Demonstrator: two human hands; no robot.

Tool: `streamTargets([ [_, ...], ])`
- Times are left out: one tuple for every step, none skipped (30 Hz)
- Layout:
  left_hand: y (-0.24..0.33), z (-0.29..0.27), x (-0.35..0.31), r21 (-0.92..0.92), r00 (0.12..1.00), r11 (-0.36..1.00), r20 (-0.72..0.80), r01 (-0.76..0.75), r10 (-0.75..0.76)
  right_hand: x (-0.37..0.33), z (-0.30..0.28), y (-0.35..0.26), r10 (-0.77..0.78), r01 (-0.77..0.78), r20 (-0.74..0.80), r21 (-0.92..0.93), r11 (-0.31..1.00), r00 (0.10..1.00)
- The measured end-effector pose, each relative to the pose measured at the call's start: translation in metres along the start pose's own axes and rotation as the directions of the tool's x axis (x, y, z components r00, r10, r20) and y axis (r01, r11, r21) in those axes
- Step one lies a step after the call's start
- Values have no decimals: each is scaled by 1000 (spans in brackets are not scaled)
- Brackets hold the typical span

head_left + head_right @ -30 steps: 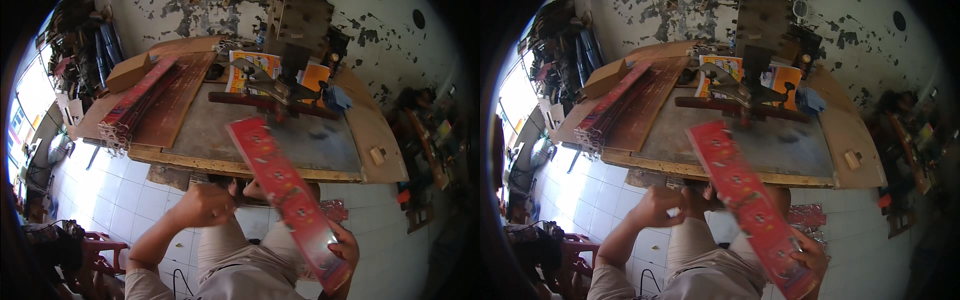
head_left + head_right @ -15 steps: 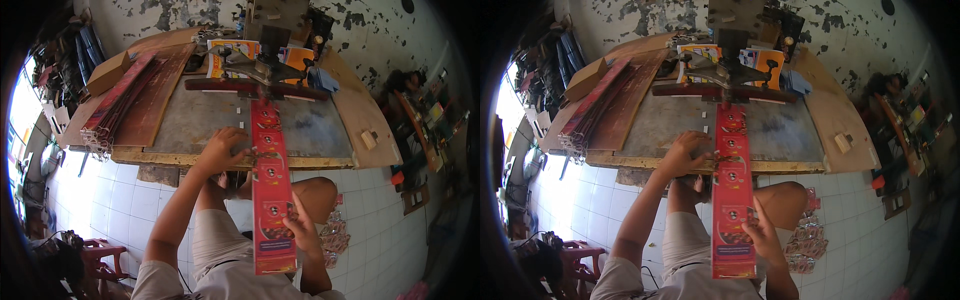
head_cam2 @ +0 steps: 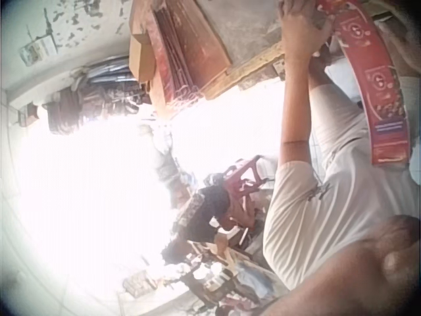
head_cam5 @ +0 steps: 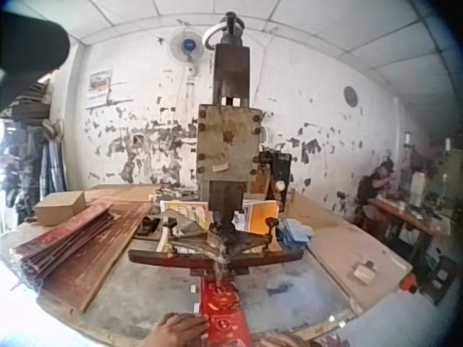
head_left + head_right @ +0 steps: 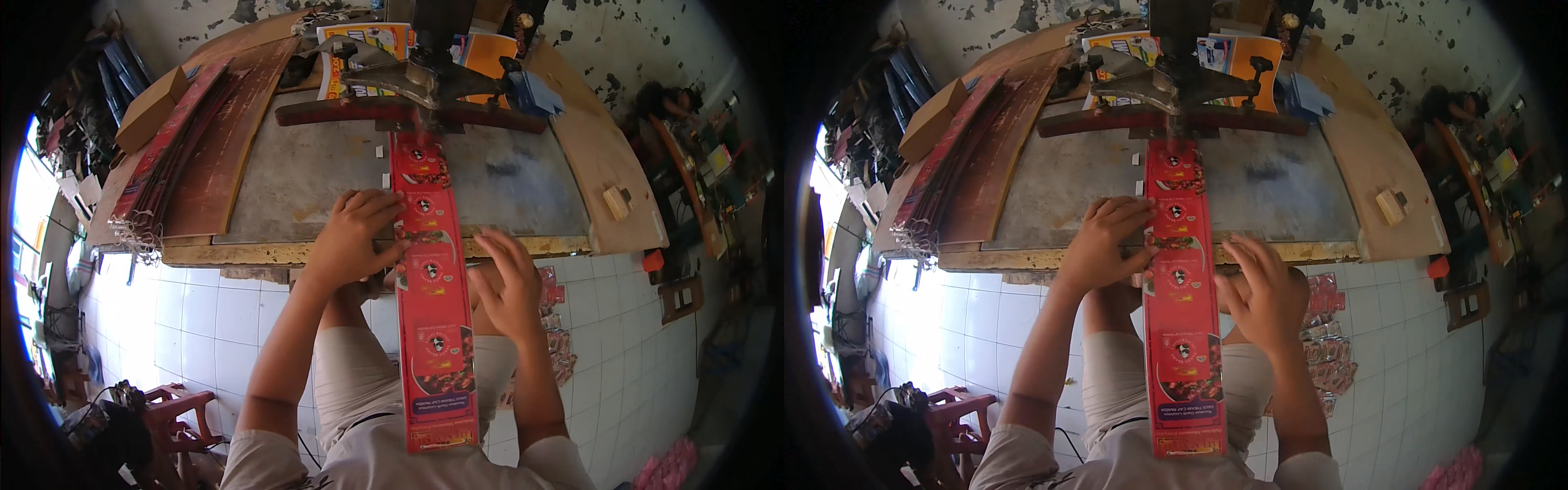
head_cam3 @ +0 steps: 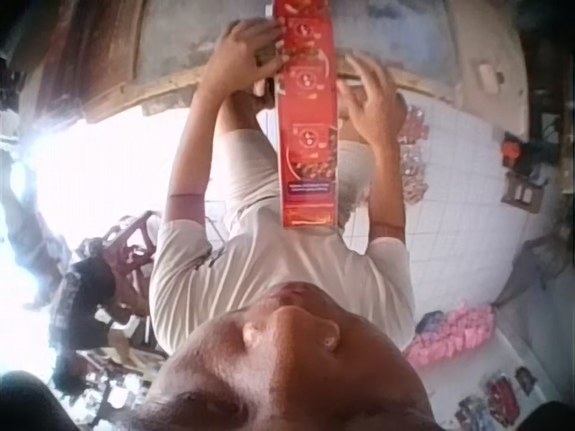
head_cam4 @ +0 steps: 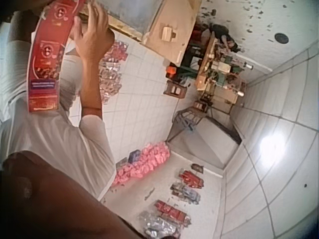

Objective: The person places red packaging strips on a workbench and uses a wooden block to press them flat.

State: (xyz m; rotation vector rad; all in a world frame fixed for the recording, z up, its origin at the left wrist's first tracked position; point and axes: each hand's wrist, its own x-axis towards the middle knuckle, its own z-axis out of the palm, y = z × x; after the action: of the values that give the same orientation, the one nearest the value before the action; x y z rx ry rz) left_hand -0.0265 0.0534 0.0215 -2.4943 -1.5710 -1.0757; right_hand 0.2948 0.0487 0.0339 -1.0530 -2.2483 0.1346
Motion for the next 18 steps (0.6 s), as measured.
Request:
streamTargets([
  [0,2,1,3,1000,1000,-1,-5,5,15,9,5,-26,26,1,15,1000,1000],
  [0,5,4,1,1000,1000,1,-13,13,27,16,17,-37,35,28,43,998,999],
  [0,5,5,5,1000,1000,1,-19,19,39,23,27,-54,50,53,77,996,997],
  [0,5,5,10,1000,1000,0,-17,17,47,30,34,-76,67,80,113,991,994],
  [1,5,6,13,1000,1000,1,-16,16,52,34,36,-83,76,73,104,992,994],
  [1,5,4,19,1000,1000,2,-10,10,55,39,38,-93,86,69,100,991,993],
  [0,4,3,25,1000,1000,3,-7,7,56,43,38,-102,95,64,95,991,993],
  [0,4,4,29,1000,1000,5,-6,6,56,46,39,-103,99,54,80,992,993],
  [0,5,3,29,1000,1000,9,-4,4,53,49,40,-102,99,46,62,993,994],
  [0,6,4,26,1000,1000,14,0,0,51,51,42,-99,97,38,44,994,994],
  [1,6,5,22,1000,1000,19,3,-3,50,52,42,-93,92,37,39,995,995],
  [1,4,5,21,1000,1000,23,7,-7,52,51,40,-92,91,35,36,995,995],
  [1,4,4,25,1000,1000,27,10,-11,52,51,40,-90,89,32,32,996,995],
  [2,4,3,28,999,1000,32,13,-14,50,51,41,-87,86,34,30,996,996],
  [1,4,3,36,999,999,32,16,-17,51,53,41,-91,90,35,29,996,995],
  [1,4,2,39,999,999,33,15,-16,51,54,41,-94,93,36,28,995,995],
  [1,4,2,42,999,999,34,14,-15,51,54,41,-88,87,41,32,996,995],
  [0,4,2,44,999,999,33,11,-13,52,53,41,-84,83,45,33,996,995],
])
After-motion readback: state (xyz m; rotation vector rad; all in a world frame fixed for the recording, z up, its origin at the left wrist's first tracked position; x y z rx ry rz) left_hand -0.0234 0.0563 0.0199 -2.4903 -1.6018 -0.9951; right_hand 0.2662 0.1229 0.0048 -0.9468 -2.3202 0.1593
